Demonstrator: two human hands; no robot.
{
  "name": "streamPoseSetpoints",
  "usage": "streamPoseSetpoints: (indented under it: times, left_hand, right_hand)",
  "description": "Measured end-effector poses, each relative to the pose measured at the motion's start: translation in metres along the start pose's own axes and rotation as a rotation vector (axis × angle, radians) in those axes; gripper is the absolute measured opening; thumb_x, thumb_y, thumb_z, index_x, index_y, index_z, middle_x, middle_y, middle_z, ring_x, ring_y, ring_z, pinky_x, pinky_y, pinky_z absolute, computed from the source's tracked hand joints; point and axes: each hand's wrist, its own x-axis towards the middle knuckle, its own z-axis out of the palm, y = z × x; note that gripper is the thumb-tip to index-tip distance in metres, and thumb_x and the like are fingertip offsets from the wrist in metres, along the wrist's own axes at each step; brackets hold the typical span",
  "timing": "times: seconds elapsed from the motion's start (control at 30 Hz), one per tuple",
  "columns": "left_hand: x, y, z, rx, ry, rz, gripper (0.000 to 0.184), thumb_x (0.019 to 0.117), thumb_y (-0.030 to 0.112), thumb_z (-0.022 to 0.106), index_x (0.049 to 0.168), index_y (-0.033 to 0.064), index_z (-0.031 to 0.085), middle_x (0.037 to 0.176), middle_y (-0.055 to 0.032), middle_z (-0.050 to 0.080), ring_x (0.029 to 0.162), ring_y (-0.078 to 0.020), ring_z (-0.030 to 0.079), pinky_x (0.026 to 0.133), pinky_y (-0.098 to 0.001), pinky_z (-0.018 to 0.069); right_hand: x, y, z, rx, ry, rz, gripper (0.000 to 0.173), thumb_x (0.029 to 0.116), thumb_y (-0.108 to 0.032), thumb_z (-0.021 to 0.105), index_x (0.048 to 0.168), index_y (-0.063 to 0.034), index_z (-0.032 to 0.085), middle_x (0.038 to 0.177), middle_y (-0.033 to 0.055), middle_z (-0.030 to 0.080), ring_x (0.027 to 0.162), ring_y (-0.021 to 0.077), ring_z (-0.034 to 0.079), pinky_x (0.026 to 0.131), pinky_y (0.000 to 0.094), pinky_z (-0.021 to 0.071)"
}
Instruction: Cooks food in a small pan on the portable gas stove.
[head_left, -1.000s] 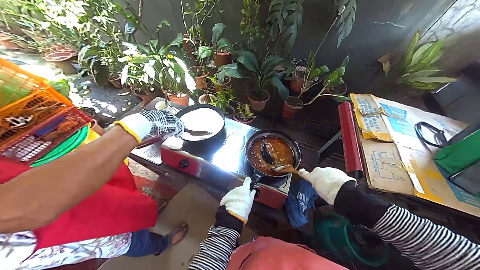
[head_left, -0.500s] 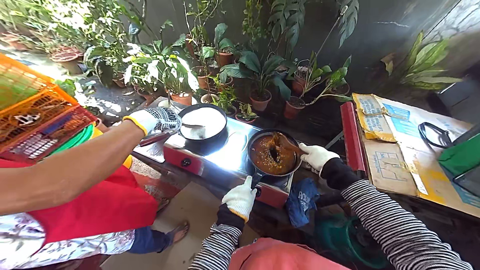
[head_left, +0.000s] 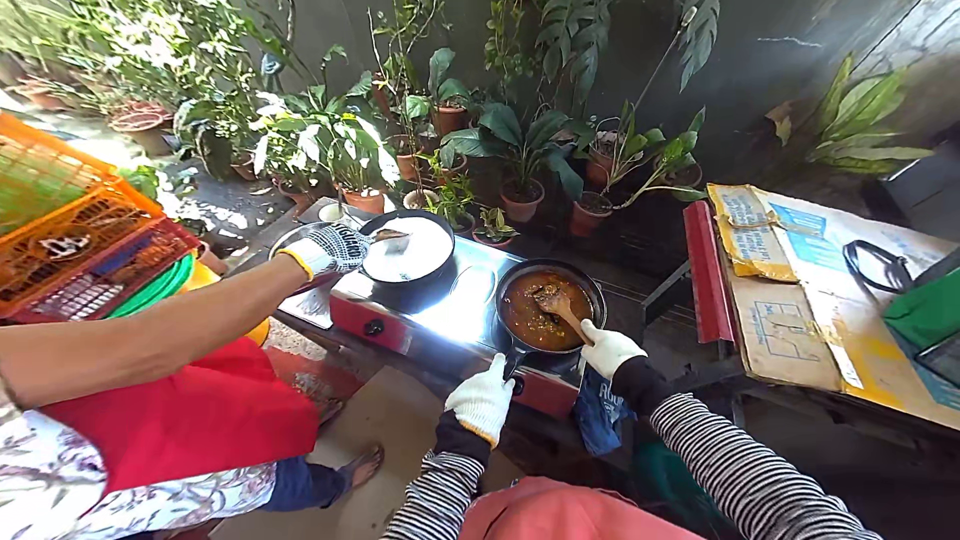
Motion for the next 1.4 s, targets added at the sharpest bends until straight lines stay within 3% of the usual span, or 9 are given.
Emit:
streamPoseSetpoints:
  times: [0.23,0.4,0.6,0.73,0.87,0.93,1.03,1.17,1.4]
  left_hand:
    - [0.000,0.000,-0.001,0.007,0.001,0.004,0.061,0.1039,0.046,0.049,0.161,0.0321,0.034,0.118,-0.0140,0.073,0.107,-0.0367,0.072,0.089,-0.0621,0.0555]
    - [0.001,-0.002,0.001,-0.007,0.006,0.012,0.061,0.1038,0.047,0.050,0.161,0.0315,0.034,0.116,-0.0144,0.074,0.106,-0.0369,0.072,0.088,-0.0616,0.0561]
    - [0.000,0.000,-0.001,0.006,0.000,0.003,0.061,0.1039,0.047,0.050,0.161,0.0325,0.034,0.117,-0.0139,0.074,0.106,-0.0367,0.072,0.088,-0.0620,0.0556]
    - [0.000,0.000,-0.001,0.009,-0.009,-0.001,0.061,0.1039,0.048,0.049,0.161,0.0323,0.033,0.118,-0.0148,0.073,0.108,-0.0373,0.071,0.090,-0.0623,0.0551]
    - [0.000,0.001,-0.002,-0.003,-0.007,-0.006,0.060,0.1039,0.046,0.050,0.160,0.0324,0.034,0.117,-0.0149,0.073,0.108,-0.0375,0.071,0.089,-0.0618,0.0555]
    - [0.000,0.001,-0.003,-0.001,-0.025,-0.008,0.060,0.1044,0.046,0.050,0.161,0.0322,0.033,0.118,-0.0151,0.073,0.108,-0.0375,0.071,0.090,-0.0624,0.0549]
    - [0.000,0.002,-0.003,0.010,-0.016,-0.013,0.062,0.1037,0.047,0.050,0.161,0.0328,0.033,0.119,-0.0149,0.073,0.108,-0.0374,0.071,0.090,-0.0627,0.0548]
    - [0.001,0.001,0.000,0.018,-0.014,-0.006,0.062,0.1042,0.049,0.049,0.161,0.0334,0.032,0.120,-0.0141,0.073,0.110,-0.0369,0.071,0.091,-0.0627,0.0549]
    - [0.000,0.001,-0.001,0.002,-0.012,0.001,0.060,0.1046,0.046,0.049,0.161,0.0328,0.033,0.119,-0.0146,0.073,0.109,-0.0367,0.071,0.090,-0.0619,0.0551]
  right_hand:
    - [-0.018,0.000,0.003,-0.170,-0.090,-0.065,0.066,0.1015,-0.026,0.051,0.163,-0.0252,0.028,0.126,0.0203,0.069,0.120,0.0399,0.066,0.098,0.0642,0.0510]
    - [-0.053,0.023,-0.017,-0.316,-0.137,-0.052,0.061,0.1042,-0.027,0.047,0.163,-0.0289,0.029,0.122,0.0222,0.070,0.116,0.0447,0.066,0.095,0.0677,0.0510]
    - [-0.016,-0.009,-0.022,-0.282,-0.063,-0.027,0.061,0.1022,-0.022,0.049,0.161,-0.0248,0.033,0.130,0.0211,0.068,0.123,0.0426,0.064,0.099,0.0663,0.0500]
    - [-0.022,-0.011,-0.005,-0.315,-0.066,-0.075,0.061,0.1036,-0.023,0.048,0.162,-0.0250,0.029,0.122,0.0225,0.070,0.115,0.0438,0.068,0.094,0.0661,0.0525]
    - [-0.052,0.006,-0.036,-0.424,-0.061,-0.080,0.061,0.1035,-0.025,0.050,0.162,-0.0274,0.032,0.118,0.0259,0.070,0.111,0.0488,0.067,0.091,0.0699,0.0513]
    - [-0.055,0.005,-0.052,-0.411,-0.029,-0.045,0.060,0.1048,-0.030,0.051,0.161,-0.0203,0.032,0.120,0.0264,0.069,0.113,0.0482,0.067,0.093,0.0681,0.0513]
    - [-0.045,-0.007,-0.061,-0.285,0.013,0.023,0.058,0.1042,-0.048,0.053,0.147,-0.0088,0.047,0.124,0.0244,0.068,0.120,0.0432,0.065,0.098,0.0646,0.0504]
    - [-0.023,-0.027,-0.052,-0.171,0.025,0.070,0.057,0.1039,-0.056,0.047,0.124,-0.0055,0.066,0.124,0.0205,0.069,0.122,0.0371,0.064,0.099,0.0623,0.0496]
    - [-0.029,-0.006,-0.016,-0.193,-0.041,0.032,0.057,0.1053,-0.054,0.041,0.110,-0.0056,0.071,0.114,0.0201,0.072,0.113,0.0380,0.069,0.092,0.0652,0.0520]
